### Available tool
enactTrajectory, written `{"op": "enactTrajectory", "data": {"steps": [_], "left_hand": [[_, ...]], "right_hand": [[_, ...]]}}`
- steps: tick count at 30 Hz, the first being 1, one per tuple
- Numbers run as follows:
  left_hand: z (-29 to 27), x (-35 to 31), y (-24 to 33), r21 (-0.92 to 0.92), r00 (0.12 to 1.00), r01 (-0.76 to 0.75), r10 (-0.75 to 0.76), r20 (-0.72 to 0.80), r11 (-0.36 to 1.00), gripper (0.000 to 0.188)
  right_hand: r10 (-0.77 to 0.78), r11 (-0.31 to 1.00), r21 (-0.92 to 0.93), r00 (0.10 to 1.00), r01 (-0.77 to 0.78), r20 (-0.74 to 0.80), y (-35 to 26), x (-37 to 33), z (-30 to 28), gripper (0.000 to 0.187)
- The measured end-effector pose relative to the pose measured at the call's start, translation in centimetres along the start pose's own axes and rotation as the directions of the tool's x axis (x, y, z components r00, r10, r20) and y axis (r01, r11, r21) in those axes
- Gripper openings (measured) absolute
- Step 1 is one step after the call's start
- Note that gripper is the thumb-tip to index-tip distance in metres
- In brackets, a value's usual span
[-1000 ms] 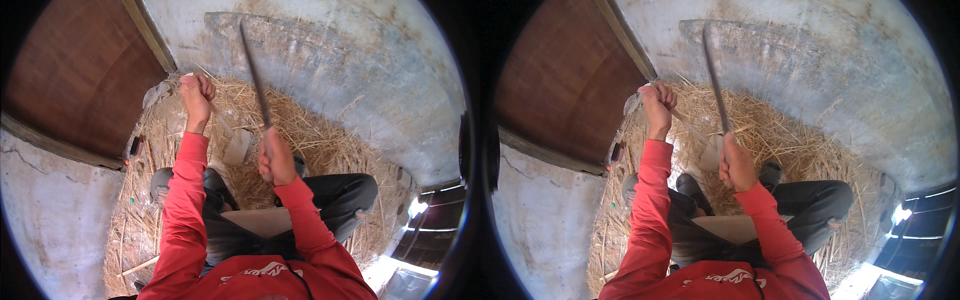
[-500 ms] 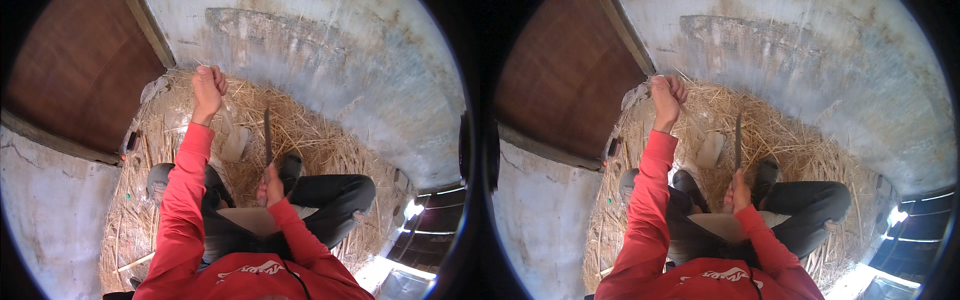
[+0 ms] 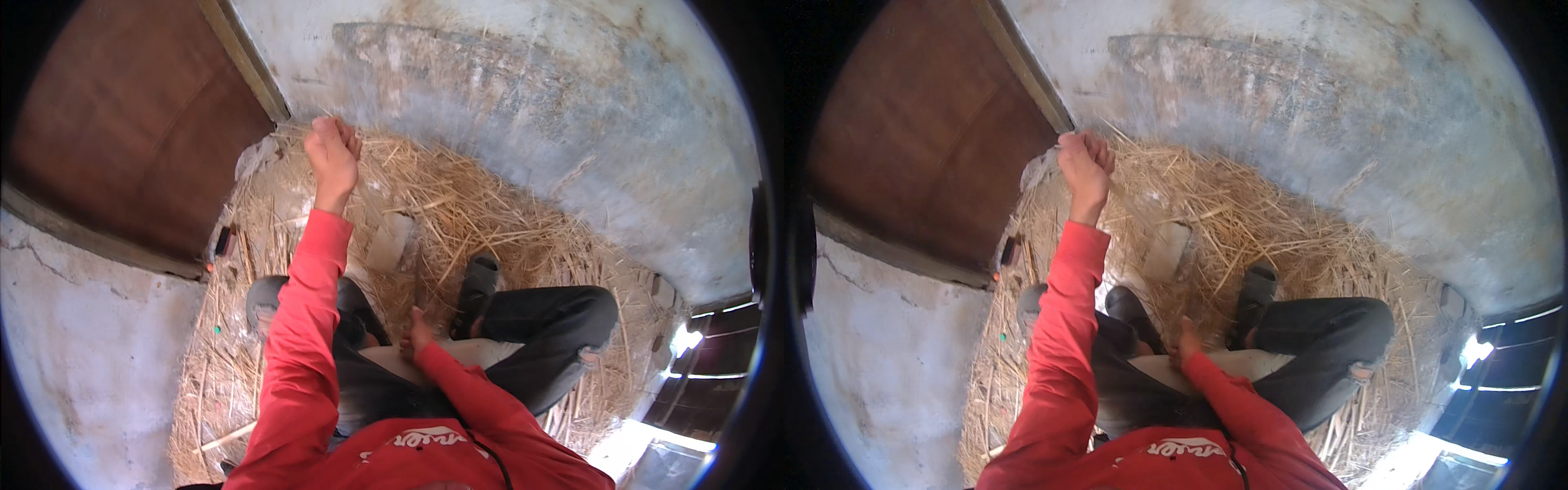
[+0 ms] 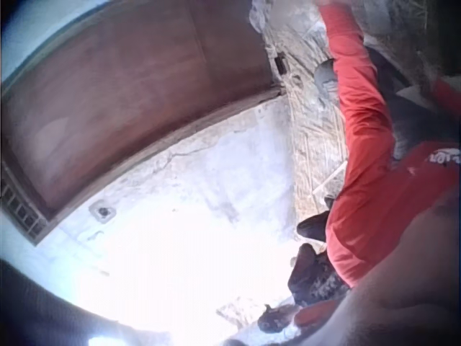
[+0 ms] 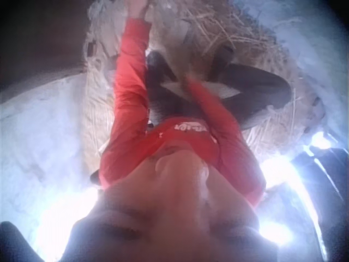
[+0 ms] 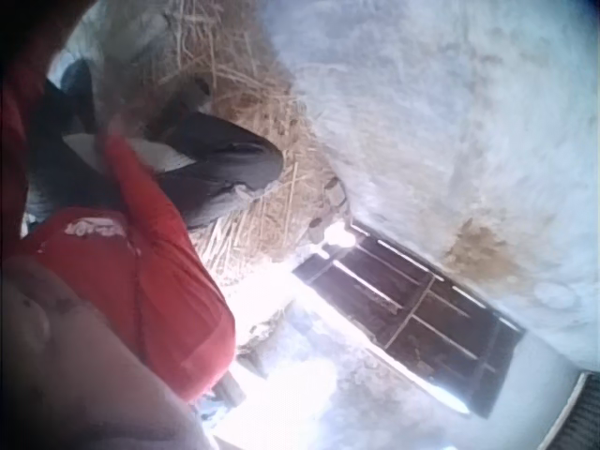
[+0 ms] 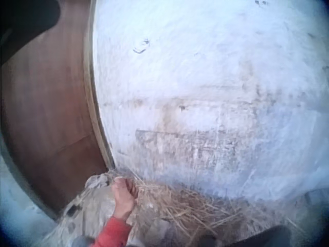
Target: The person shaves a piece of wood with a machete and refines a resulting wooden strip using a utility knife.
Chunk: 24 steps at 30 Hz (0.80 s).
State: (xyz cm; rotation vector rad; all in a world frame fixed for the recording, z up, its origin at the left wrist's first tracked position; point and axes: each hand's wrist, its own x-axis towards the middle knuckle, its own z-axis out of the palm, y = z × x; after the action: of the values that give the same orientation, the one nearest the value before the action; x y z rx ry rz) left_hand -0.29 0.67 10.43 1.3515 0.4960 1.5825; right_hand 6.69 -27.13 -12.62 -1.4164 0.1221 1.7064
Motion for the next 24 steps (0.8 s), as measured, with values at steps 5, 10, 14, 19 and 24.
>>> {"op": "enactTrajectory", "data": {"steps": [5, 10, 14, 19, 24], "left_hand": [[-0.3, 0.8, 0.5, 0.125, 0.987, -0.034, 0.052, -0.149, 0.992, 0.067], [-0.7, 1.1, -0.8, 0.386, 0.902, -0.067, 0.221, -0.371, 0.920, 0.065], [0.9, 0.7, -1.0, 0.515, 0.876, -0.039, 0.278, -0.395, 0.856, 0.062], [1.6, 0.5, -1.6, 0.505, 0.887, -0.118, 0.319, -0.333, 0.855, 0.058], [1.8, 0.6, -1.4, 0.525, 0.877, -0.121, 0.338, -0.341, 0.842, 0.057]], "right_hand": [[-0.166, 0.986, -0.020, 0.984, 0.167, 0.064, -8.9, -4.3, 2.9, 0.055], [-0.743, 0.667, 0.144, 0.639, 0.731, 0.199, -11.2, -6.7, 6.0, 0.053], [-0.717, 0.605, -0.291, 0.666, 0.741, 0.206, 0.0, 0.5, 2.4, 0.051], [0.021, 1.000, 0.001, 0.997, -0.021, -0.076, 0.9, 2.0, 0.8, 0.054], [-0.420, 0.907, 0.089, 0.903, 0.413, 0.091, -9.5, -5.3, 5.0, 0.054]]}}
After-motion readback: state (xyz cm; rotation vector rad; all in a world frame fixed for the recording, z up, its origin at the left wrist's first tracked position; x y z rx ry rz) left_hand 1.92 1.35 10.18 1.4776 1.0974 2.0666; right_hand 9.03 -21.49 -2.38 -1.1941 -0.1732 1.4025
